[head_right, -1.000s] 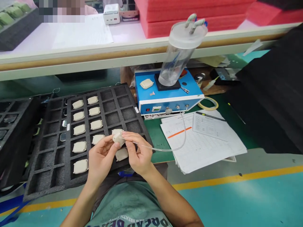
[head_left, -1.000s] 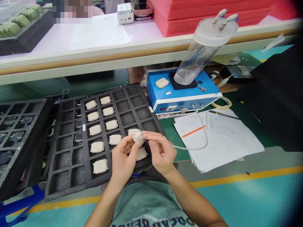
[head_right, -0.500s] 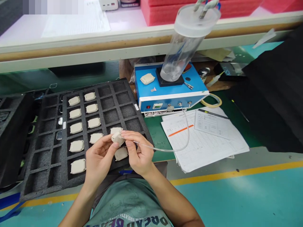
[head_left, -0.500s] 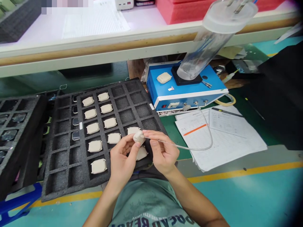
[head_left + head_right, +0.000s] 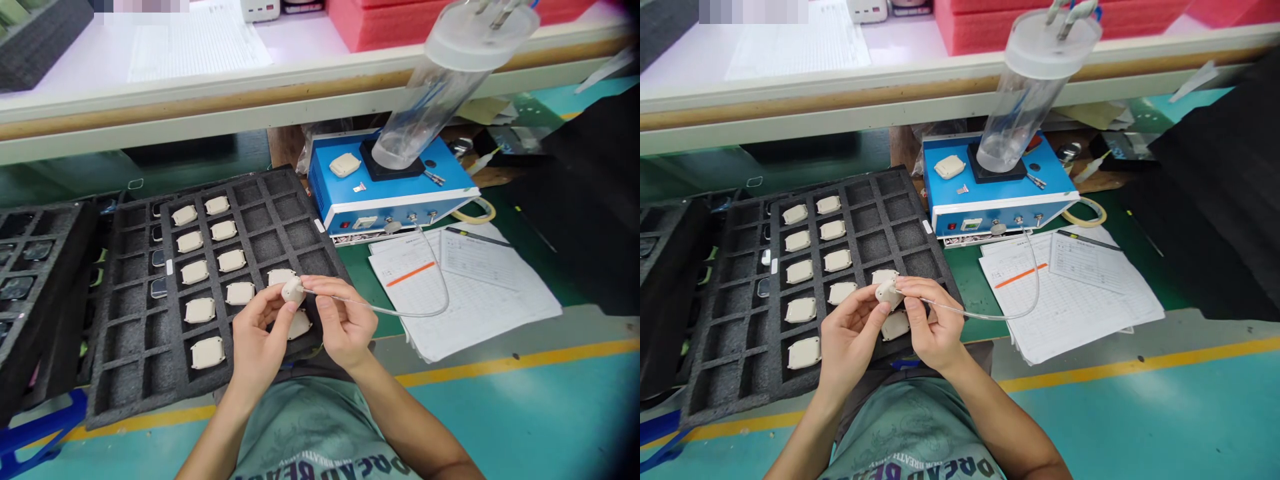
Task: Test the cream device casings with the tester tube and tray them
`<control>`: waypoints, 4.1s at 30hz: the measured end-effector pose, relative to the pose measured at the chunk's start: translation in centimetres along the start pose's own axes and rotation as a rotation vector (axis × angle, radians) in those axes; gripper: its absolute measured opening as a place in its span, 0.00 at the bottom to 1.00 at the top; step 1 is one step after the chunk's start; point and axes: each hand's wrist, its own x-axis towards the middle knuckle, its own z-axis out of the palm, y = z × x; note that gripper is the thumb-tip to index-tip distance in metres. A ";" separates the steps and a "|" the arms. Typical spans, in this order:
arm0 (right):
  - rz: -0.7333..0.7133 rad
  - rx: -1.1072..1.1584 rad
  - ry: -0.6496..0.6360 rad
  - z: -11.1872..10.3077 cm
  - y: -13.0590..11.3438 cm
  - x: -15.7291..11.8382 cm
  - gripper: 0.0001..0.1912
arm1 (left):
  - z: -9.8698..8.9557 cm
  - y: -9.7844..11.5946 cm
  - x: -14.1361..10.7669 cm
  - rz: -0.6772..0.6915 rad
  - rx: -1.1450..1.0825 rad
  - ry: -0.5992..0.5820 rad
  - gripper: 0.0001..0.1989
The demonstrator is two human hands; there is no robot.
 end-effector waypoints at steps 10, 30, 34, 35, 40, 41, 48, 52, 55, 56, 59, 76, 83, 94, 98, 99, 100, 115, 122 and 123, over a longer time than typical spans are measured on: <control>0.000 -0.020 0.008 0.1 -0.1 0.2 0.12 | -0.1 0.2 0.0 0.006 0.033 -0.023 0.11; -0.032 -0.040 0.010 0.4 -0.2 1.0 0.10 | -0.2 0.1 0.4 0.034 0.104 0.012 0.12; -0.035 -0.077 0.006 0.3 -0.5 1.2 0.09 | -0.2 0.2 0.4 0.031 0.108 0.015 0.12; -0.036 -0.080 0.004 0.2 -0.5 1.2 0.09 | -0.2 0.2 0.4 0.030 0.110 0.015 0.12; -0.046 -0.080 -0.002 0.2 -0.7 1.4 0.10 | -0.2 0.2 0.4 0.037 0.112 0.009 0.12; -0.046 -0.085 -0.002 0.2 -0.7 1.4 0.10 | -0.2 0.2 0.4 0.037 0.112 0.008 0.12; -0.038 -0.095 -0.011 0.2 -0.7 1.3 0.10 | -0.3 -0.1 0.4 0.031 0.097 -0.001 0.13; -0.028 -0.082 -0.018 0.2 -0.7 1.0 0.10 | -0.4 -0.2 0.3 0.000 0.073 -0.008 0.13; 0.081 -0.020 0.010 0.0 -0.8 1.3 0.10 | -0.6 0.0 0.3 -0.045 0.022 0.013 0.15; 0.138 -0.009 0.013 -0.2 -0.9 1.6 0.13 | -0.7 0.2 0.3 -0.060 -0.001 0.014 0.16; 0.238 -0.105 -0.123 -0.8 -1.5 2.7 0.15 | -1.1 0.5 0.3 -0.079 -0.050 -0.020 0.18; 0.097 -0.391 -0.618 -0.6 -4.0 4.3 0.09 | -4.2 2.3 -1.5 -0.054 0.058 -0.085 0.16; 0.343 -0.478 -0.498 -1.2 -3.9 4.1 0.09 | -3.9 2.5 -2.4 -0.132 0.116 -0.002 0.14; 0.445 -0.993 -0.630 -2.7 -1.2 9.9 0.11 | -4.1 3.7 7.4 0.112 0.939 -0.437 0.11; 0.417 -0.883 -0.538 -3.5 -1.0 9.0 0.11 | -3.2 3.9 8.7 0.161 1.089 -0.558 0.10; 0.410 -0.827 -0.488 -3.7 -1.0 8.5 0.11 | -3.2 3.9 8.7 0.173 1.103 -0.570 0.09; 0.407 -0.763 -0.440 -3.8 -1.1 8.0 0.11 | -3.3 4.0 8.6 0.181 1.102 -0.570 0.09; 0.436 -0.266 -0.346 1.1 -1.8 5.1 0.10 | -4.5 3.7 7.4 -0.206 0.256 -0.274 0.22; 0.499 -0.203 -0.361 0.5 -0.9 5.0 0.10 | -4.2 3.7 7.2 -0.226 0.242 -0.273 0.23; 0.504 -0.199 -0.367 0.4 -0.9 5.1 0.10 | -4.2 3.7 7.2 -0.224 0.249 -0.273 0.23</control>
